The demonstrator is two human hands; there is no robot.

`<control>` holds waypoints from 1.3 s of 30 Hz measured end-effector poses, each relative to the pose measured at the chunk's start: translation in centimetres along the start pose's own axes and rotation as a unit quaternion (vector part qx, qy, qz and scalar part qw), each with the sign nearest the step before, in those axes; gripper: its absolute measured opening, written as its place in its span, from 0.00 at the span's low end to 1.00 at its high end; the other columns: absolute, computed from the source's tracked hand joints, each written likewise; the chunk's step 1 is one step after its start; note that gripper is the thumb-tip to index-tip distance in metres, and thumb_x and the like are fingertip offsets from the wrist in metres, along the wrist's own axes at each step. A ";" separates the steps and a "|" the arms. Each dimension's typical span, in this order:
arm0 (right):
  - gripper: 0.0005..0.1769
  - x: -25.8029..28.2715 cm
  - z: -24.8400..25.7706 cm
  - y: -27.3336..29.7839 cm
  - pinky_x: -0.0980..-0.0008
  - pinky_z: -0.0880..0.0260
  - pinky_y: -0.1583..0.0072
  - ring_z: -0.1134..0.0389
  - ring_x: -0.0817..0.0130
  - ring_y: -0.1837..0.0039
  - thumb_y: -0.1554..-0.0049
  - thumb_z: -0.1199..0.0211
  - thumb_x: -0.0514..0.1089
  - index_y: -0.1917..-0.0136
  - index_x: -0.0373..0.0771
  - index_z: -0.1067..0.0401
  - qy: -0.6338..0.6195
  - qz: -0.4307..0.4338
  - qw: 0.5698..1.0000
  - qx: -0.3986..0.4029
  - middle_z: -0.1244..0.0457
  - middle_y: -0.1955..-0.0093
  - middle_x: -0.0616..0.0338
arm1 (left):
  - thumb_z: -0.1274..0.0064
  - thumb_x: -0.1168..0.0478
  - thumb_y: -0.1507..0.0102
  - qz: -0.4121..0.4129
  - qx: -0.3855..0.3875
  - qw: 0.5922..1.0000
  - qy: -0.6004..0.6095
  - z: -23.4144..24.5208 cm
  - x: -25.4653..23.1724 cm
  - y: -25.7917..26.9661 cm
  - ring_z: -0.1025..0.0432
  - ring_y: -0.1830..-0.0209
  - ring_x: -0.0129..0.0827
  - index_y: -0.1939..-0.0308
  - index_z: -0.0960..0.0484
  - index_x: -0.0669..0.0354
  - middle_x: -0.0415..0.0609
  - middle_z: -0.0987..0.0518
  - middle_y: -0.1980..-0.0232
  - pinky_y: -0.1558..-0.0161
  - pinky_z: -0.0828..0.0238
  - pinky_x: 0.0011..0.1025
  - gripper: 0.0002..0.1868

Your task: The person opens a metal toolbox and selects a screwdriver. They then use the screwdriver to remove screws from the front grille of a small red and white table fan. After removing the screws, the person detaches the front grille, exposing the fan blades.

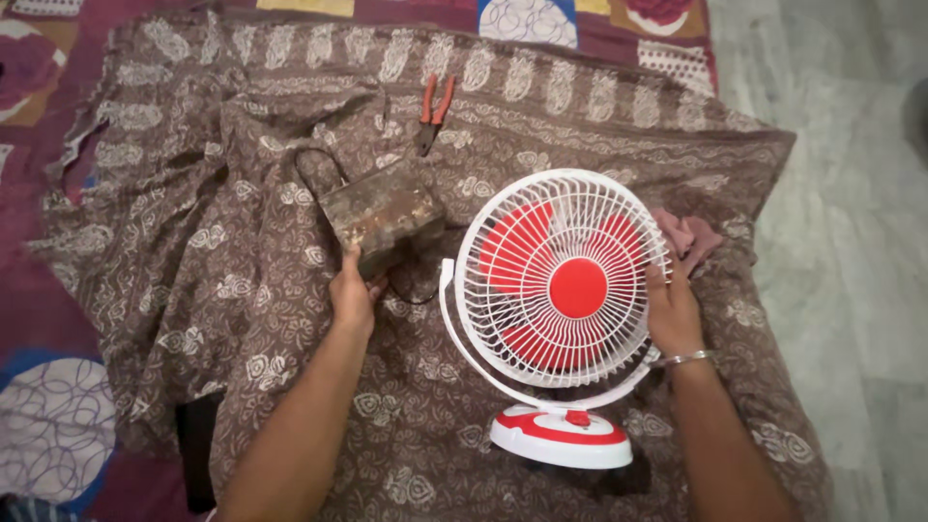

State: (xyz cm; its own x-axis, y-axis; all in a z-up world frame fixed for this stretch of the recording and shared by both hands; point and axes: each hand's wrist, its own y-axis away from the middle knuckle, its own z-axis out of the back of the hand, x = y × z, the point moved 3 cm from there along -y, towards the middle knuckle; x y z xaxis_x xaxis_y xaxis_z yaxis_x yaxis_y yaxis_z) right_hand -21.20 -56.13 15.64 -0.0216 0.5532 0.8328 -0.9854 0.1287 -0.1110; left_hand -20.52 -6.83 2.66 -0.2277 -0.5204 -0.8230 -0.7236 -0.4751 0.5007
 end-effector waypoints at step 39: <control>0.32 2.9 0.0 0.9 0.62 0.39 0.31 0.36 0.54 0.29 0.33 0.51 0.52 0.21 0.33 0.46 0.001 -0.021 1.000 0.007 0.38 0.29 0.42 | 0.54 0.54 0.34 -0.200 0.049 0.564 -0.800 -24.0 -7.3 -12.8 0.28 0.37 0.51 0.36 0.22 0.51 0.54 0.24 0.35 0.38 0.39 0.60 0.22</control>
State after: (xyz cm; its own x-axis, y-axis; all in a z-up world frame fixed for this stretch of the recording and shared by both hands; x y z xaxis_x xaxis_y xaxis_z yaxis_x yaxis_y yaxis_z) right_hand -22.11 -54.46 17.95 0.0207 0.5486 0.8358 -0.9877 0.1406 -0.0678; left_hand 6.05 -13.96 8.64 -0.2734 0.9574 -0.0932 -0.9400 -0.2453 0.2371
